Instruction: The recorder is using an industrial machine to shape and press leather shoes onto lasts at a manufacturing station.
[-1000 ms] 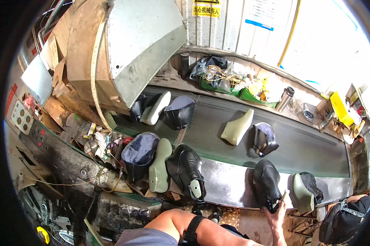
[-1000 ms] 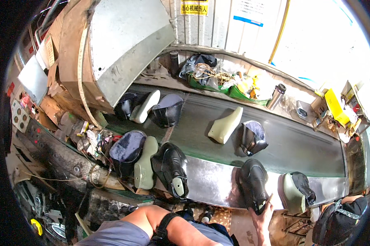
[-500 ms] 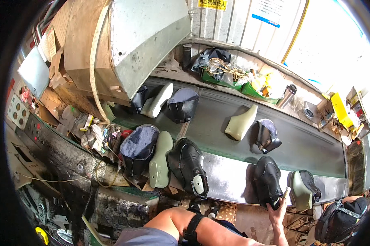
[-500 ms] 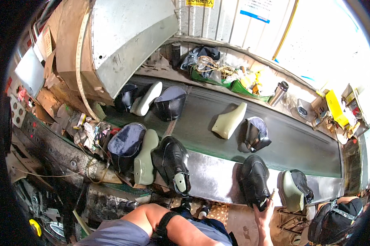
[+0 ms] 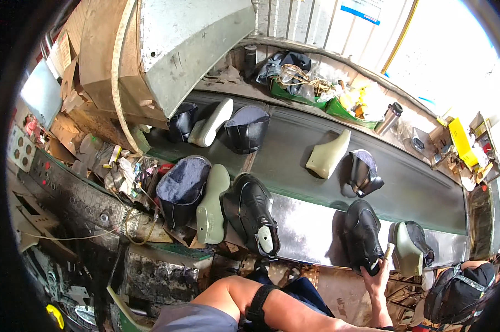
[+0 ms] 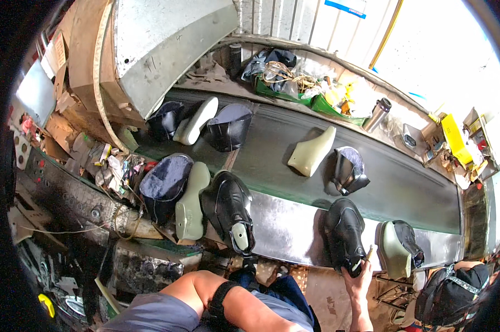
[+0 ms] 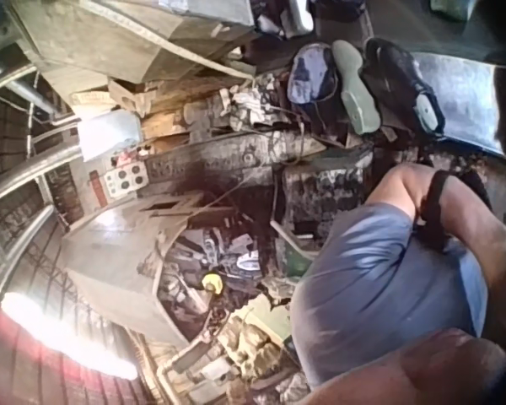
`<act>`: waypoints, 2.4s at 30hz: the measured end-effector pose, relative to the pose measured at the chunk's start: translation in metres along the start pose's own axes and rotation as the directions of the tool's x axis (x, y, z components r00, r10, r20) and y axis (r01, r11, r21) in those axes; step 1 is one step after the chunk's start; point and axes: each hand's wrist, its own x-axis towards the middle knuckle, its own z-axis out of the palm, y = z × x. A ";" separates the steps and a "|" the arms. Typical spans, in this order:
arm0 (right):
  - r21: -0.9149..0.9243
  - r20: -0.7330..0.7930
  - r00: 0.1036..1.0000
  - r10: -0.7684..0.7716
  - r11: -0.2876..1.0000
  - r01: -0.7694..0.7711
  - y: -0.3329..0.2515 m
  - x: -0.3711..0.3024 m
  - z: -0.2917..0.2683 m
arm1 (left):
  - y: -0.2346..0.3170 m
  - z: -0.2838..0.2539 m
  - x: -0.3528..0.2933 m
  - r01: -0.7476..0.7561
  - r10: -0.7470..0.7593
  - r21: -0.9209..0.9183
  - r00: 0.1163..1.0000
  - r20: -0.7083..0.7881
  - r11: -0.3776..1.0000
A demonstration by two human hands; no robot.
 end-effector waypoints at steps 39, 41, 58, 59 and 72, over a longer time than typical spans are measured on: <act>-0.100 0.048 0.987 -0.151 0.983 0.155 0.026 0.000 0.003 | -0.016 -0.056 -0.264 0.743 -0.534 0.498 0.225 -0.815 -0.447; -0.116 0.033 0.981 -0.191 0.974 0.194 0.022 0.002 0.002 | -0.016 -0.095 -0.296 0.806 -0.509 0.450 0.222 -0.831 -0.383; -0.216 0.080 0.978 -0.195 0.954 0.208 0.006 0.000 -0.013 | 0.013 -0.131 -0.302 0.320 -0.751 0.791 0.267 -0.604 -0.522; -0.197 0.011 0.968 -0.250 0.949 0.247 0.006 -0.002 -0.017 | 0.008 -0.130 -0.294 0.454 -0.722 0.727 0.228 -0.653 -0.515; 0.239 -0.019 0.969 -0.248 0.940 0.245 0.026 -0.009 0.018 | -0.249 -0.212 -0.286 0.907 -0.721 0.351 0.082 -0.688 -0.232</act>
